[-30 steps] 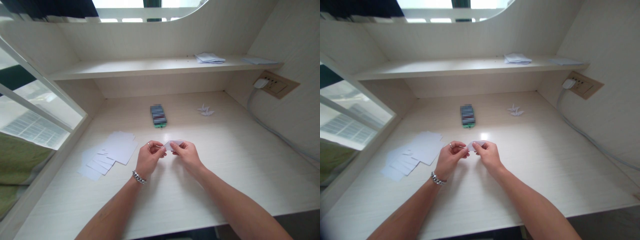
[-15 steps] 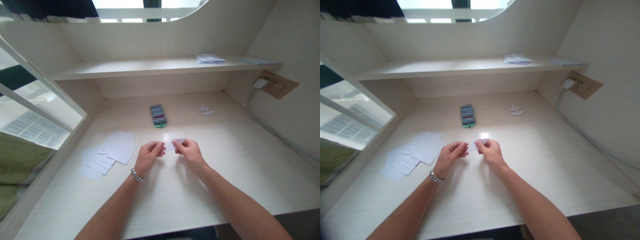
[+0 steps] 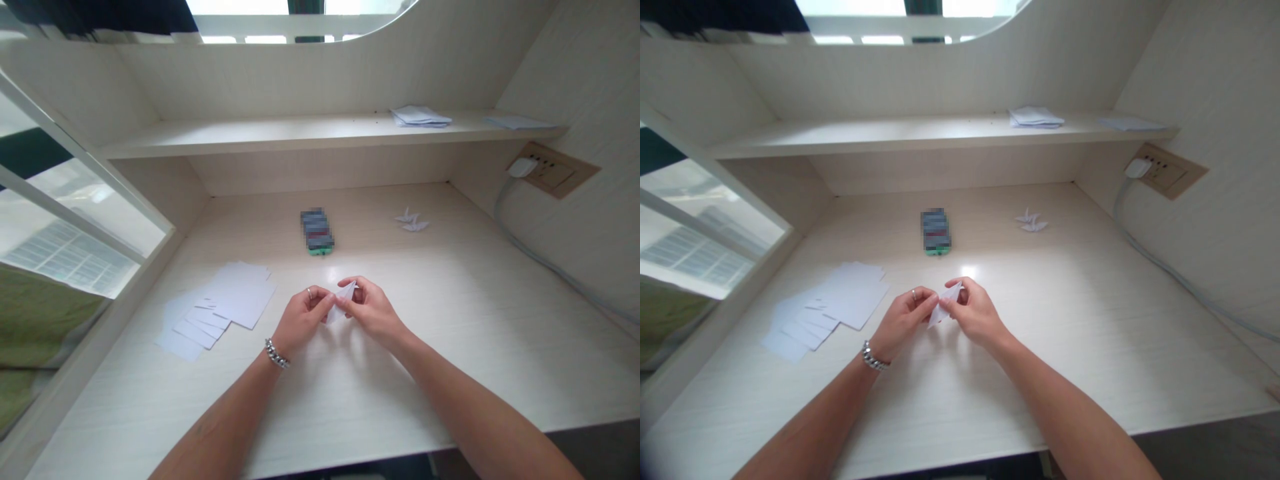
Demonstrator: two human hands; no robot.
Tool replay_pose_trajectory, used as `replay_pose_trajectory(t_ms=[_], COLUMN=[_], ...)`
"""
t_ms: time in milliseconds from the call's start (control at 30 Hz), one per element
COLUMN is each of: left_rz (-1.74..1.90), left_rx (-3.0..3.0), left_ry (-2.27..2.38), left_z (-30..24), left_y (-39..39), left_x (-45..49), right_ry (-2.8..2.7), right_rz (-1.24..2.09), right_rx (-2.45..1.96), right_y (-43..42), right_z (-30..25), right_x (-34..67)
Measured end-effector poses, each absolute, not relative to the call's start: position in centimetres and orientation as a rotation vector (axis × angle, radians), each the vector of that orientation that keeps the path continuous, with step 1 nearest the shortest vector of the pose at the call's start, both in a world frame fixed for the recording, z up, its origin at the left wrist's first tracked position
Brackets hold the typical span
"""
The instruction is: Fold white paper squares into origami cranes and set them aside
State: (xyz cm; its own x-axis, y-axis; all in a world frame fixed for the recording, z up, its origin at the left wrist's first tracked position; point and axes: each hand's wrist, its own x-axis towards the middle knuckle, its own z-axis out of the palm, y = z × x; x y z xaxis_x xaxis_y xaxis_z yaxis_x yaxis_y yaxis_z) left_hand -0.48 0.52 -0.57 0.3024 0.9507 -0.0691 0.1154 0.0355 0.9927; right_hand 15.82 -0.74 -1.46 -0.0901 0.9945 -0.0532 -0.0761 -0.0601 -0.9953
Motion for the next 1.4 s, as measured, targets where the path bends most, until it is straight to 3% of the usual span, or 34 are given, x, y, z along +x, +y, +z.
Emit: replay_pose_trajectory(t_ms=[300,967,1400], left_rz=[1.032,1.033,1.064], left_rx=[1.424,1.342,1.156], left_ry=[1.252,1.11,1.07], left_z=[-0.9,-0.3,-0.9], left_y=[0.5,0.4,0.3], left_x=[-0.4,-0.2,0.3], right_ry=[-1.206,-1.278,-1.27], right_rz=[1.422,1.126,1.272], right_rx=[-1.154,-1.22,-1.176], right_y=[-0.7,-0.4,-0.5], right_z=[-1.4,-2.2,-2.0], right_x=[15.3,15.4,15.3])
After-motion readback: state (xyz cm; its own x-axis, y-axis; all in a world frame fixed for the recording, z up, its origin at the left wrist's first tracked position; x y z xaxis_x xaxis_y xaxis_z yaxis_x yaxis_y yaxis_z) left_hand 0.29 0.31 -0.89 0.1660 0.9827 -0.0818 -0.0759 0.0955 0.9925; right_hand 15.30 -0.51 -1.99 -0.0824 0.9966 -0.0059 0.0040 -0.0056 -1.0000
